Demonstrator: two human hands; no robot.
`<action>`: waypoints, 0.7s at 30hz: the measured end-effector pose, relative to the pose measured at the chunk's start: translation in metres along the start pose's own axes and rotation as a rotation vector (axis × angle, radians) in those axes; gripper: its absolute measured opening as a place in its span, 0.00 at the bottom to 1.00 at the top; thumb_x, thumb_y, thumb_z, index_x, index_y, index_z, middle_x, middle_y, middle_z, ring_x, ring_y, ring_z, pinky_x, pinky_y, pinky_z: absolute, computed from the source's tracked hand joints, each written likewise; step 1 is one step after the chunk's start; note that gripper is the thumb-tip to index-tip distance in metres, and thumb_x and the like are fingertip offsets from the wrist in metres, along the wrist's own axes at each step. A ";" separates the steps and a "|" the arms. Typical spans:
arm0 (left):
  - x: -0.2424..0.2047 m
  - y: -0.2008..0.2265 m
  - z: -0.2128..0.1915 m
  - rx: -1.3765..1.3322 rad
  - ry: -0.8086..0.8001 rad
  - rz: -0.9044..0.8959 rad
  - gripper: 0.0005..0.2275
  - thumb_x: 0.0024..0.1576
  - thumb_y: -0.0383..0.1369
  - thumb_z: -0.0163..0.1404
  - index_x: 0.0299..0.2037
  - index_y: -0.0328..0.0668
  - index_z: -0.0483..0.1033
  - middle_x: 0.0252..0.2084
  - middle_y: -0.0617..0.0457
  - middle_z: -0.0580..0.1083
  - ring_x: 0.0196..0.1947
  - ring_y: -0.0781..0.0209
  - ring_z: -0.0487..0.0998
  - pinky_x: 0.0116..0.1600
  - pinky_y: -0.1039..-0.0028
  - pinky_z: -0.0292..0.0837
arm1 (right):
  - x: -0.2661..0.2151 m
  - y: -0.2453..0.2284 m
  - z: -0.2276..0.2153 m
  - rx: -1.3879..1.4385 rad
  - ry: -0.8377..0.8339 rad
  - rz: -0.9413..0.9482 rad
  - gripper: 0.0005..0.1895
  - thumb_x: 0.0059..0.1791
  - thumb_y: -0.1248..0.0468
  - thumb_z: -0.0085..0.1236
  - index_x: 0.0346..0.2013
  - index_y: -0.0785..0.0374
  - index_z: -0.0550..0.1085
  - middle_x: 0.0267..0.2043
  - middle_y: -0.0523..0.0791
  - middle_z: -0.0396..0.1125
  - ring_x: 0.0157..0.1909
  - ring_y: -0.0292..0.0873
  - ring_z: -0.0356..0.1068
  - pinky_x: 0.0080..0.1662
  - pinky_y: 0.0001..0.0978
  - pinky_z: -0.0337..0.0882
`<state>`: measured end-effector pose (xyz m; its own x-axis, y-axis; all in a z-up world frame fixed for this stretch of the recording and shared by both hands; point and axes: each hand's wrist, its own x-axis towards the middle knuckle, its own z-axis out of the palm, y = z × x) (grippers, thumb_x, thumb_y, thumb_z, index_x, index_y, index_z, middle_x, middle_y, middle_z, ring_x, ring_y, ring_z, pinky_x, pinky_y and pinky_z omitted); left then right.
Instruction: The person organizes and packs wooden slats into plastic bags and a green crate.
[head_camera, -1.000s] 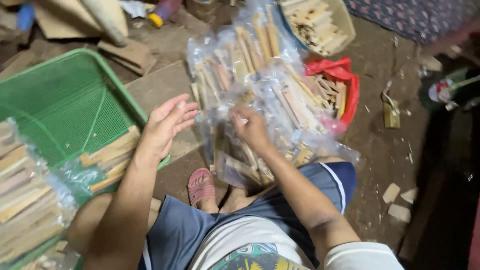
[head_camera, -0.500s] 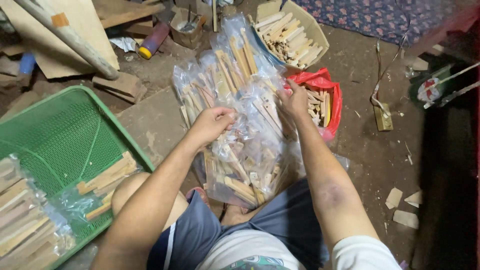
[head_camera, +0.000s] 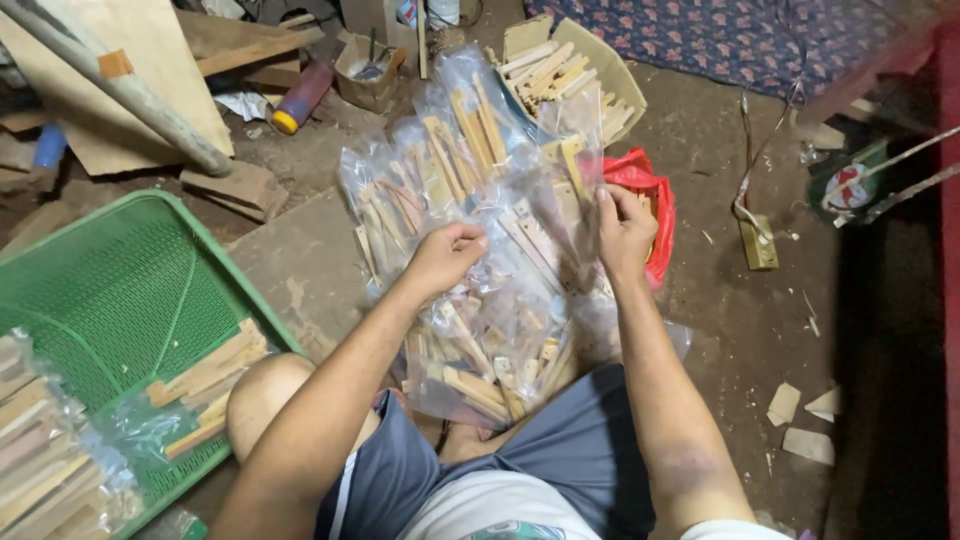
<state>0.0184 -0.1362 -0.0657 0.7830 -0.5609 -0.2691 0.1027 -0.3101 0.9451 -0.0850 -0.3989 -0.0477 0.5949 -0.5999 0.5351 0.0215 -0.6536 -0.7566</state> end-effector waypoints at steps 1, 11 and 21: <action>0.002 0.001 0.004 -0.087 -0.048 0.029 0.23 0.58 0.42 0.58 0.60 0.36 0.74 0.47 0.38 0.79 0.47 0.55 0.81 0.52 0.66 0.77 | -0.002 -0.014 -0.002 0.080 0.029 0.006 0.06 0.53 0.68 0.63 0.43 0.57 0.83 0.38 0.50 0.77 0.45 0.42 0.75 0.48 0.39 0.74; -0.006 0.033 0.041 -0.462 -0.156 0.191 0.20 0.45 0.33 0.71 0.46 0.37 0.79 0.39 0.51 0.79 0.41 0.63 0.79 0.49 0.73 0.74 | -0.075 -0.101 0.018 0.470 -0.052 0.282 0.06 0.55 0.66 0.60 0.45 0.63 0.80 0.31 0.44 0.74 0.38 0.34 0.69 0.45 0.33 0.75; 0.009 -0.010 0.021 -0.257 -0.200 0.281 0.21 0.50 0.24 0.65 0.54 0.29 0.77 0.48 0.39 0.80 0.49 0.55 0.81 0.55 0.64 0.78 | 0.006 -0.113 -0.025 0.609 -0.123 0.375 0.27 0.58 0.50 0.48 0.63 0.69 0.67 0.46 0.48 0.68 0.48 0.39 0.74 0.50 0.35 0.82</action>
<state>0.0111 -0.1541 -0.0816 0.6703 -0.7421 -0.0010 0.0719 0.0637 0.9954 -0.1043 -0.3396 0.0505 0.7354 -0.6535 0.1794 0.2206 -0.0196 -0.9752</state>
